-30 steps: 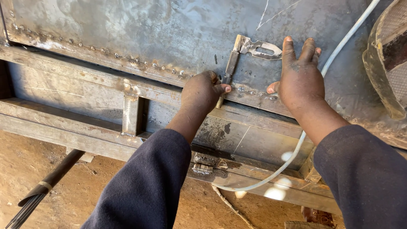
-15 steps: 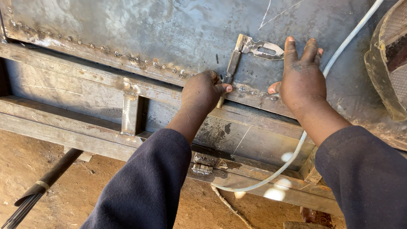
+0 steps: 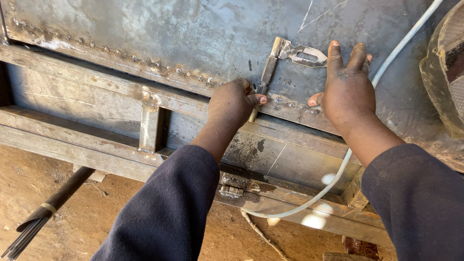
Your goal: Fabricating a metal gate by fitting and grinding metal components
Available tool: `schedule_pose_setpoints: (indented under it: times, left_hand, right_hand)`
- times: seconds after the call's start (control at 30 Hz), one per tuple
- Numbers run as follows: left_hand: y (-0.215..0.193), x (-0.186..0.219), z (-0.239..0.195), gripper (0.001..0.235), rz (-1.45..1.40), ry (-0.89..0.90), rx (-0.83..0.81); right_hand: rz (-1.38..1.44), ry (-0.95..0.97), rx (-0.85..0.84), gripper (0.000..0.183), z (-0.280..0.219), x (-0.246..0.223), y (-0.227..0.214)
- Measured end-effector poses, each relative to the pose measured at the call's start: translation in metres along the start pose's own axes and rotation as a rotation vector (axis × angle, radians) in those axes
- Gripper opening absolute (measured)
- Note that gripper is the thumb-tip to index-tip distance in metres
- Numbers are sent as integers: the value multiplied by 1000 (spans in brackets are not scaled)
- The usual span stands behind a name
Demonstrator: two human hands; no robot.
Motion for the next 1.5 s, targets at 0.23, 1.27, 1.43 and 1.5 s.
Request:
schedule_pose_setpoints:
  times: [0.23, 1.27, 1.43, 1.5]
  left_hand:
    - [0, 1, 0, 43, 8, 15, 6]
    - [-7, 4, -8, 44, 16, -15, -3]
    - [-32, 13, -31, 30, -170, 24, -66]
    - [-32, 10, -32, 29, -177, 12, -60]
  right_hand:
    - [0, 10, -11, 137, 0, -1, -1]
    - [-7, 23, -21, 134, -1, -4, -7]
    - [48, -4, -19, 116, -21, -33, -42]
    - [89, -28, 1, 111, -24, -36, -46]
Point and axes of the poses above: each hand's wrist, its own z-axis towards the middle knuckle, its own y-axis out of the palm, x = y × z, the point moved 9 cm from there along z, towards the middle knuckle, and after that the axes turned 4 degrees about -y, right-handed, at the moved point
